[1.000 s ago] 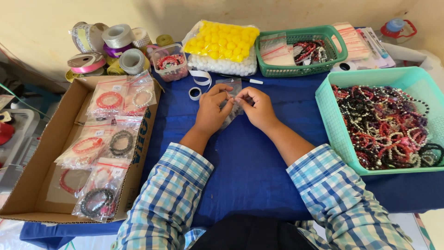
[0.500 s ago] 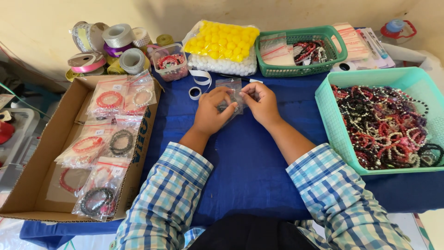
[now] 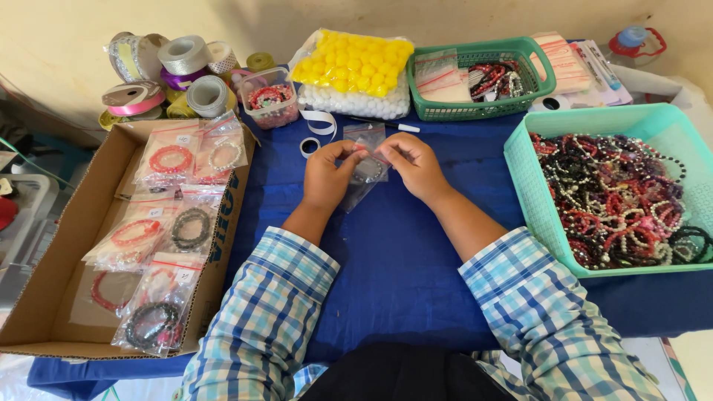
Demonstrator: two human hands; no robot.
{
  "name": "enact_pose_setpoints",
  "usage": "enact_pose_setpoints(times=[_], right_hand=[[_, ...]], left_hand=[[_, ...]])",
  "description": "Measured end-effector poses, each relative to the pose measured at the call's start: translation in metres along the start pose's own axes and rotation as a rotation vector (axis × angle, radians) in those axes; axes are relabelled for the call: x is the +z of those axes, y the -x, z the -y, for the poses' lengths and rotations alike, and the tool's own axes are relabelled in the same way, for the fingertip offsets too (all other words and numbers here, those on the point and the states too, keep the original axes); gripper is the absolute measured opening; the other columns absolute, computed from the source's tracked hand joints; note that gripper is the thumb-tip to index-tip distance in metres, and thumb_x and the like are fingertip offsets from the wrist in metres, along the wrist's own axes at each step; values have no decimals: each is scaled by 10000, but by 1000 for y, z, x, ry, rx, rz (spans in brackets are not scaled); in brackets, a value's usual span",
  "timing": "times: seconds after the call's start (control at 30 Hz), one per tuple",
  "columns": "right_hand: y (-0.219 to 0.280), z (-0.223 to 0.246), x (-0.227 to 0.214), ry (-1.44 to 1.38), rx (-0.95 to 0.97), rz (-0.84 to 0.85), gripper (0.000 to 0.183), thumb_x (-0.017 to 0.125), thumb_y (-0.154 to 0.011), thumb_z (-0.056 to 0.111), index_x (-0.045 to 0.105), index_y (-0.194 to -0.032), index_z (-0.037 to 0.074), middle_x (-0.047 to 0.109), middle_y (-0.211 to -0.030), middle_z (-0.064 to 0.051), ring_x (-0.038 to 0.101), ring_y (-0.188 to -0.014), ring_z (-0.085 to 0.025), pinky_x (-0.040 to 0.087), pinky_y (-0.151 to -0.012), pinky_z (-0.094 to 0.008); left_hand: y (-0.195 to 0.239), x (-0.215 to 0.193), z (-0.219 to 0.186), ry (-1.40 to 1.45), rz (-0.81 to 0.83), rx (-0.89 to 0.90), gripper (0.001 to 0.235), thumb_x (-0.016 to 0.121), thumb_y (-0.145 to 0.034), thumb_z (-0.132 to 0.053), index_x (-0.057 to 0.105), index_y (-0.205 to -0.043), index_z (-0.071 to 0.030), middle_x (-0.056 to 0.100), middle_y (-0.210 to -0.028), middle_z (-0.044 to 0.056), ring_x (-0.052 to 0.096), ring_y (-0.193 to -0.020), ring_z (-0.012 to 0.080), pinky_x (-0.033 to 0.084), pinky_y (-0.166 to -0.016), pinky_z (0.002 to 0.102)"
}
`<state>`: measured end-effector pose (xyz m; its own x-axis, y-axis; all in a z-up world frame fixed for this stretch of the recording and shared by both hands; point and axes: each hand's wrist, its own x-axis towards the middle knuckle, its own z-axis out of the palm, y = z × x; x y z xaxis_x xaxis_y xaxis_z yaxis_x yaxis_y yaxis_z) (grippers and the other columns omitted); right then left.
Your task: Packing and labeling beaded bracelets into small plastic zip bags.
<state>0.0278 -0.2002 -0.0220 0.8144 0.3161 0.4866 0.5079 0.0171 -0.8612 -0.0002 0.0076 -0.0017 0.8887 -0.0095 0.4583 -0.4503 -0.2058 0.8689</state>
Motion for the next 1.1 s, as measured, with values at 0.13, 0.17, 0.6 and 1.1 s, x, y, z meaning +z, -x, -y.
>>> enact_pose_setpoints(times=[0.13, 0.17, 0.6, 1.1], right_hand=[[0, 11, 5, 107, 14, -26, 64, 723, -998, 77, 702, -976, 21, 621, -1008, 10, 529, -770, -36, 433, -665, -193], [-1, 13, 6, 117, 5, -21, 76, 727, -981, 89, 698, -956, 24, 620, -1029, 9, 556, -786, -34, 455, -667, -192], [2, 8, 6, 332, -106, -84, 156, 750, -983, 141, 677, -899, 32, 635, -1039, -25, 603, -792, -102, 499, -706, -239], [38, 153, -6, 655, -181, 28, 333, 808, -900, 229, 670, -1185, 125, 502, -1452, -161, 527, -1353, -368, 469, -1089, -458]], left_hand=[[1, -2, -5, -23, -7, -63, 119, 757, -931, -123, 769, -995, -23, 750, -809, 37, 659, -727, 77, 530, -669, 248], [2, -2, -6, -21, 2, -64, 128, 736, -954, -139, 772, -999, -25, 749, -798, 34, 658, -720, 79, 526, -663, 249], [2, -3, -17, -216, 78, 1, 260, 606, -1033, -262, 770, -1053, -62, 731, -783, 93, 692, -671, 190, 518, -623, 330], [4, -1, -8, -135, 66, -38, 207, 657, -1035, -216, 738, -1100, -38, 741, -834, 39, 664, -731, 97, 515, -663, 256]])
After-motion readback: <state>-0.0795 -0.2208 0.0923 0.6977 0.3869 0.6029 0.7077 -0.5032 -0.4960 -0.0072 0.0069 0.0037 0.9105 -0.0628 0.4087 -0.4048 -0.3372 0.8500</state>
